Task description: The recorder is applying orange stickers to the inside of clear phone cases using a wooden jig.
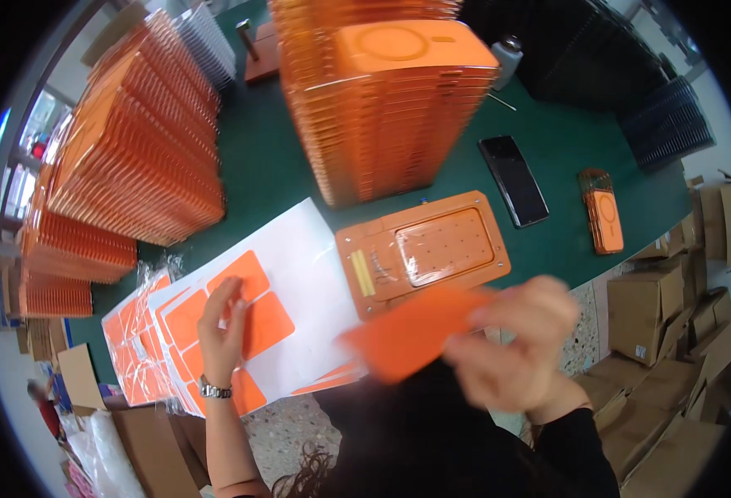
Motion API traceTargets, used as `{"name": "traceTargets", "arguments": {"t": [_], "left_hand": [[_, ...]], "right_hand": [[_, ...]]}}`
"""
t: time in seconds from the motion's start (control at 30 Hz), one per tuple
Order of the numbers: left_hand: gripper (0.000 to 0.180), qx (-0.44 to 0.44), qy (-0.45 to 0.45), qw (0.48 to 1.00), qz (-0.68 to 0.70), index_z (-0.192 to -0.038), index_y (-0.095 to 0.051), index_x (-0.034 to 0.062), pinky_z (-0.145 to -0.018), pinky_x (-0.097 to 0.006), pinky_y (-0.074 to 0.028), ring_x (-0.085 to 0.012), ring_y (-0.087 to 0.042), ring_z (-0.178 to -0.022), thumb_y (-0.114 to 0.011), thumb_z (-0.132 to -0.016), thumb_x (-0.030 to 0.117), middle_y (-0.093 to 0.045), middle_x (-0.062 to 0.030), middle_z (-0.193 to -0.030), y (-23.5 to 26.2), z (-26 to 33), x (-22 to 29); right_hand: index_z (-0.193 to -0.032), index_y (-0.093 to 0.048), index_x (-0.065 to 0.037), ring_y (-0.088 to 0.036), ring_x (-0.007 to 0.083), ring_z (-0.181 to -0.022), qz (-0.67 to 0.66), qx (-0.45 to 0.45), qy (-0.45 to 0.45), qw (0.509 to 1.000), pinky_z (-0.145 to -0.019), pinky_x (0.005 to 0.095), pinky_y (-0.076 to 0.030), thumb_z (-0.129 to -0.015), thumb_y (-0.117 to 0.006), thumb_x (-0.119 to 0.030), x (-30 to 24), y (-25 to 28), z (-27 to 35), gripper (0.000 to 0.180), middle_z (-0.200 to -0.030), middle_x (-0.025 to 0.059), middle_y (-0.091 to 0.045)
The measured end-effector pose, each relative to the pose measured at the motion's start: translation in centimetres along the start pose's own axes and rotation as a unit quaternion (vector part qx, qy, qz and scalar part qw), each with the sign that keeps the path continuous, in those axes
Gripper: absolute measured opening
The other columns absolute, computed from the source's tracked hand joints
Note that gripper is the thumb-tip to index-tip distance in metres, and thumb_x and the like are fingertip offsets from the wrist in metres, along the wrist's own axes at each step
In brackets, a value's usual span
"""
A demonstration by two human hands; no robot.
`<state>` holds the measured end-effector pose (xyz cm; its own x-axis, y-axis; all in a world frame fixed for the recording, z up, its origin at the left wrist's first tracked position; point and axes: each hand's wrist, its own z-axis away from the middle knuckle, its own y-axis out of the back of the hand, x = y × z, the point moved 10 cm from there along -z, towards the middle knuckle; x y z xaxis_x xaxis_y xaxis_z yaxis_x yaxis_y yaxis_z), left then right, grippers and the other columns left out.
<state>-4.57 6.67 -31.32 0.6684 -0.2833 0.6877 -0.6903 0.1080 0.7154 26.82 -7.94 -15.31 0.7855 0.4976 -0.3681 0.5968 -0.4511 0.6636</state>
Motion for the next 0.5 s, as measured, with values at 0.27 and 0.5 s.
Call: {"name": "traceTargets", "arguments": {"t": [0.27, 0.5], "left_hand": [[0.054, 0.112, -0.257, 0.958, 0.060, -0.148, -0.047, 0.0020, -0.112, -0.041, -0.041, -0.0261, -0.053, -0.135, -0.064, -0.097, 0.008, -0.053, -0.0154, -0.148, 2.2, -10.7, 19.4], [0.046, 0.020, -0.277, 0.960, 0.027, -0.136, -0.059, 0.0039, -0.111, -0.038, -0.040, -0.0246, -0.053, -0.132, -0.073, -0.094, 0.016, -0.058, -0.0130, -0.140, -0.6, -15.1, 23.6]], "right_hand": [[-0.095, -0.069, -0.007, -0.053, 0.0282, -0.104, 0.157, -0.078, -0.020, 0.984, -0.083, 0.0427, -0.041, -0.070, -0.076, -0.007, 7.6, -2.9, 3.7, 0.027, -0.112, 0.0080, -0.058], [-0.094, -0.069, -0.007, -0.052, 0.0279, -0.105, 0.099, -0.084, -0.058, 0.990, -0.084, 0.0420, -0.041, -0.075, -0.078, -0.012, 8.3, -3.5, 4.3, 0.022, -0.113, 0.0076, -0.057]]}}
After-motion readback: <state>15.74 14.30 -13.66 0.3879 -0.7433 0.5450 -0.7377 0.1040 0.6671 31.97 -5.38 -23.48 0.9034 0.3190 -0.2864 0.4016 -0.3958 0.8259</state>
